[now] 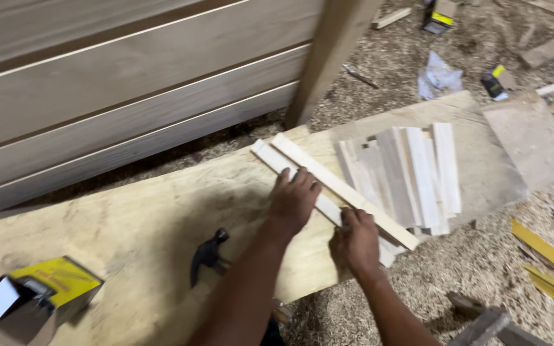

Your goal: The person assembles a wooden chair by hammering nails into small wooden slats and attaching them to the chair frame. They repeatedly position slats, insert nails, and strike them with a hammer to secure the pieces.

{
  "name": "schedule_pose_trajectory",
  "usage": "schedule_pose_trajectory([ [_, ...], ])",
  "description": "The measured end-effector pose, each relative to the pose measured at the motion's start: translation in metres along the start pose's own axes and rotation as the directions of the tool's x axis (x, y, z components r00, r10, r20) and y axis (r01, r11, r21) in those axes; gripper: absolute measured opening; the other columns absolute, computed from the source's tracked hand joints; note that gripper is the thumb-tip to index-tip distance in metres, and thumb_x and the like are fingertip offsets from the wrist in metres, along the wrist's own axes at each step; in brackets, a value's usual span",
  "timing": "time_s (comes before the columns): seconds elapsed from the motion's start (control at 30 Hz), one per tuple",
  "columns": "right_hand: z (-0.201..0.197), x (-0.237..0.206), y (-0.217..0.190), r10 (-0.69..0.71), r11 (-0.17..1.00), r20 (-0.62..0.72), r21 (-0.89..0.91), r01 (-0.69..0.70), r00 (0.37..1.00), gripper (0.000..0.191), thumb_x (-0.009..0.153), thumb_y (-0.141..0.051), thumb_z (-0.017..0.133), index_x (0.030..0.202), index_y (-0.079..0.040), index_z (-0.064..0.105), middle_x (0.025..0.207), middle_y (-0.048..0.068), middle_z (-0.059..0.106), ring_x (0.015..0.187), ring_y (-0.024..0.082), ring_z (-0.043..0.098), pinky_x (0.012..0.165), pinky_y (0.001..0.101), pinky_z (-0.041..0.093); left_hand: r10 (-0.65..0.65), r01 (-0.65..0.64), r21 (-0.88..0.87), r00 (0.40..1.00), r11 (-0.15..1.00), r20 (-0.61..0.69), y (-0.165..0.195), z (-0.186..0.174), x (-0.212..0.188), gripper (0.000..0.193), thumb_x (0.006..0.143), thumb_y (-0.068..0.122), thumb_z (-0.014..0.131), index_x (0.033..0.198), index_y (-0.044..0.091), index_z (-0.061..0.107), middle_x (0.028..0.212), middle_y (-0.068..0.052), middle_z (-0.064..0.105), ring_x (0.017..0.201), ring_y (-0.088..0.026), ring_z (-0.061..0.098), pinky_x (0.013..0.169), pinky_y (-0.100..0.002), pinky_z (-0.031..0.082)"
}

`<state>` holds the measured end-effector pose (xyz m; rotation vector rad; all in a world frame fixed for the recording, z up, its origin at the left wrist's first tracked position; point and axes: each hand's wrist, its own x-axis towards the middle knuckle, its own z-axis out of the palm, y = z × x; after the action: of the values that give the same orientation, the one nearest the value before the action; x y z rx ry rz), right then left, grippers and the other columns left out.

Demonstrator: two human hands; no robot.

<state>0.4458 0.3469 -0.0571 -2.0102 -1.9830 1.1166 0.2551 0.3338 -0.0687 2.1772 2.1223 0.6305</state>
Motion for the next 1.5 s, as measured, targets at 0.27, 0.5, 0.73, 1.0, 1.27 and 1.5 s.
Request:
schedule_pose_trajectory([
  [0.27,0.011,-0.004,-0.041,-0.609,0.742,0.032,-0.332,0.583,0.793,0.040,0.076,-0.003,0.073,0.115,-0.007,0.069,0.110,0.013,0.068,0.104,0.038,0.059,0.090,0.0486,0.048,-0.100,0.102,-0.100,0.995,0.990,0.029,-0.042,-0.045,-0.044,0.012,0.085,0.006,0.060,0.092,0.009,0.069,0.098,-0.012,0.064,0.104,-0.031,0.060,0.106,-0.053,0.041],
  [0.5,0.068,-0.011,-0.132,-0.774,0.559,0.188,-0.245,0.792,0.604,0.028,0.085,-0.008,0.071,0.112,-0.010,0.070,0.107,0.011,0.068,0.102,0.036,0.058,0.088,0.0462,0.048,-0.378,0.386,-0.139,0.922,0.912,0.080,-0.108,-0.101,-0.114,0.035,0.068,-0.005,0.064,0.101,0.005,0.069,0.098,-0.016,0.060,0.102,-0.036,0.055,0.090,-0.049,0.042],
  [0.73,0.121,-0.031,-0.191,-0.778,0.485,0.319,-0.244,0.840,0.542,0.035,0.082,-0.003,0.065,0.115,-0.014,0.071,0.111,0.009,0.068,0.108,0.032,0.058,0.095,0.0443,0.044,-0.504,0.504,-0.004,0.864,0.864,0.018,-0.154,-0.127,-0.169,0.026,0.075,-0.003,0.066,0.098,0.008,0.066,0.097,-0.010,0.058,0.101,-0.031,0.054,0.094,-0.046,0.042],
  [1.0,0.150,-0.028,-0.209,-0.778,0.424,0.370,-0.288,0.859,0.508,0.041,0.084,-0.004,0.066,0.123,-0.018,0.072,0.119,0.007,0.069,0.111,0.026,0.059,0.101,0.0407,0.045,-0.585,0.585,0.010,0.811,0.811,0.016,-0.179,-0.126,-0.184,0.021,0.077,-0.001,0.062,0.096,0.008,0.066,0.098,-0.010,0.058,0.102,-0.031,0.054,0.093,-0.046,0.041],
  [1.27,0.168,-0.021,-0.206,-0.703,0.407,0.444,-0.389,0.826,0.556,0.057,0.078,0.000,0.071,0.130,-0.022,0.070,0.128,0.005,0.066,0.116,0.024,0.058,0.107,0.0390,0.044,-0.617,0.617,0.011,0.787,0.787,-0.012,-0.183,-0.123,-0.184,0.023,0.078,-0.001,0.063,0.098,0.007,0.069,0.102,-0.012,0.060,0.106,-0.032,0.054,0.097,-0.047,0.041],
  [1.5,0.166,-0.034,-0.225,-0.662,0.388,0.462,-0.462,0.797,0.590,0.063,0.075,-0.009,0.078,0.136,-0.013,0.062,0.134,0.012,0.060,0.119,0.027,0.055,0.107,0.0404,0.043,-0.620,0.621,0.029,0.784,0.783,-0.044,-0.174,-0.135,-0.178,0.032,0.075,-0.001,0.064,0.106,0.004,0.069,0.105,-0.015,0.060,0.106,-0.034,0.054,0.100,-0.048,0.042],
])
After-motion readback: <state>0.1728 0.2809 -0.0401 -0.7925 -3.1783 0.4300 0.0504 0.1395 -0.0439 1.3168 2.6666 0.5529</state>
